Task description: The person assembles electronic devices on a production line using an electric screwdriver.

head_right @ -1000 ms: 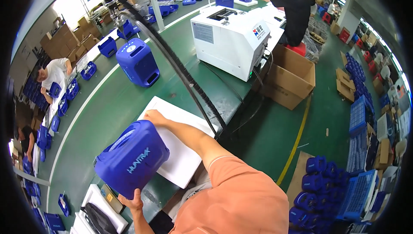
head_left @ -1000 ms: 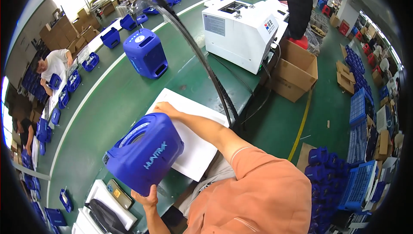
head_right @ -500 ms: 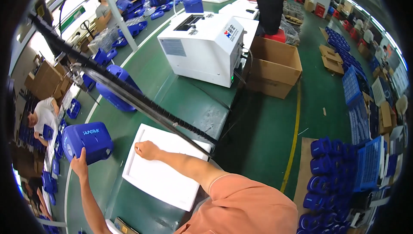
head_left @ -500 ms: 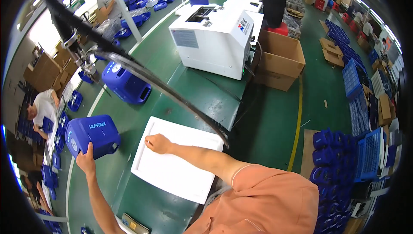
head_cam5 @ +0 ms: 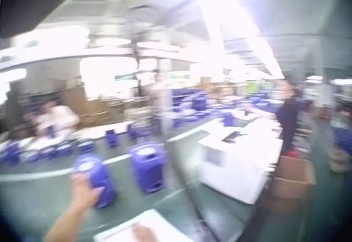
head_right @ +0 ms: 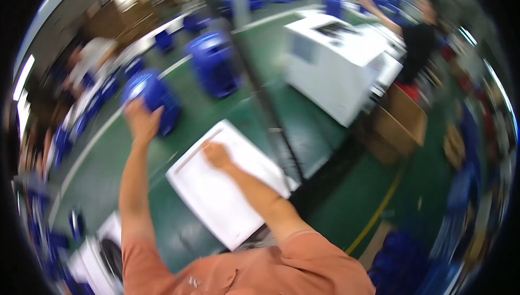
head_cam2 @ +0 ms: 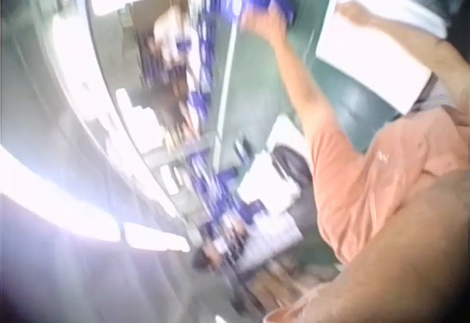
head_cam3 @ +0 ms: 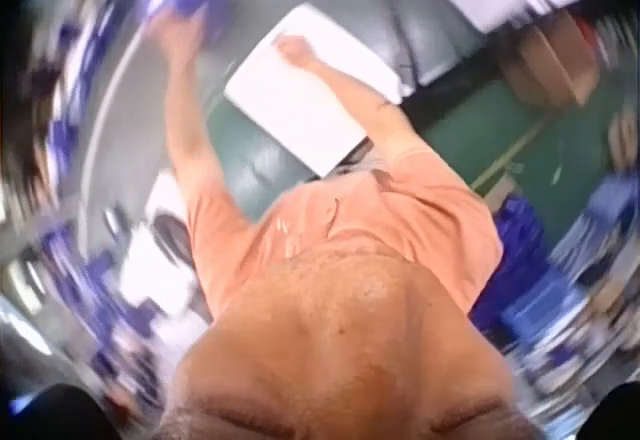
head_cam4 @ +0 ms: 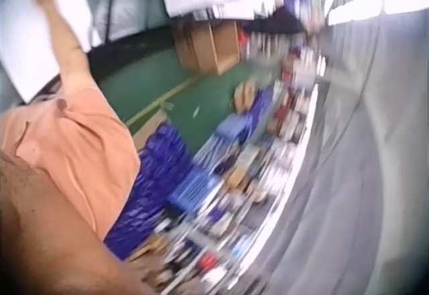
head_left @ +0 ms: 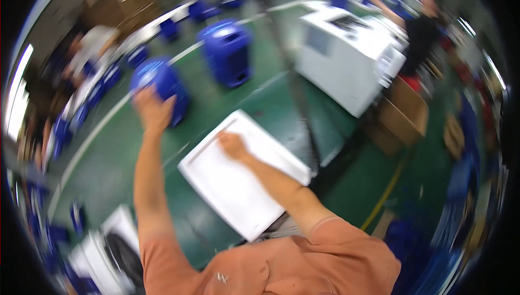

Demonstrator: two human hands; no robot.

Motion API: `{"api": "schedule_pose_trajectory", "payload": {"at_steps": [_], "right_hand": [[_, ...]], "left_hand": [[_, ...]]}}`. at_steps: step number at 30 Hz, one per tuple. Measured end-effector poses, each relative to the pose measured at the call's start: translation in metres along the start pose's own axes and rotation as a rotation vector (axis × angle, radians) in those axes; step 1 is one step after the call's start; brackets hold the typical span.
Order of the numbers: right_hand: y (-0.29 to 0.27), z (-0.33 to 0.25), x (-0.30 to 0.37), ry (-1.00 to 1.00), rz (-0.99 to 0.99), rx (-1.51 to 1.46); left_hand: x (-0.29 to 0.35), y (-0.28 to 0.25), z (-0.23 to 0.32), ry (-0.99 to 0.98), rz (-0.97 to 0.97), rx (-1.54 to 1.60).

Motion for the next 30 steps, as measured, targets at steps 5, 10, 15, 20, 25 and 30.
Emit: {"api": "schedule_pose_trajectory", "payload": {"at_steps": [5, 10, 15, 20, 25, 30], "right_hand": [[-0.015, -0.014, -0.008, -0.065, 0.039, 0.072], [-0.010, -0.024, -0.006, 0.072, -0.022, 0.093], [0.004, -0.047, 0.000, 0.064, -0.034, 0.322], [0.055, -0.340, 0.098, -0.384, -0.838, -0.384], [-0.006, -0.511, 0.233, -0.676, -1.221, -1.030], [-0.022, -0.520, 0.268, -0.728, -1.292, -1.034]], "left_hand": [[0.103, 0.040, -0.043, -0.296, -0.748, -0.009], [0.242, -0.011, -0.099, -0.671, -0.685, -0.051], [0.264, -0.037, -0.096, -0.486, -0.359, -0.148], [0.266, -0.052, -0.092, -0.532, -0.443, -0.157], [0.262, -0.057, -0.089, -0.501, -0.269, -0.104], [0.256, -0.047, -0.083, -0.440, -0.301, -0.057]]}}
Point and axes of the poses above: each hand's wrist, its own x-axis away from the middle knuckle, its own y-axis out of the palm, z = x × y, the point moved 7 cm from there along -x, towards the middle knuckle, and after that the axes turned 7 degrees about z, right-handed, at the moved point
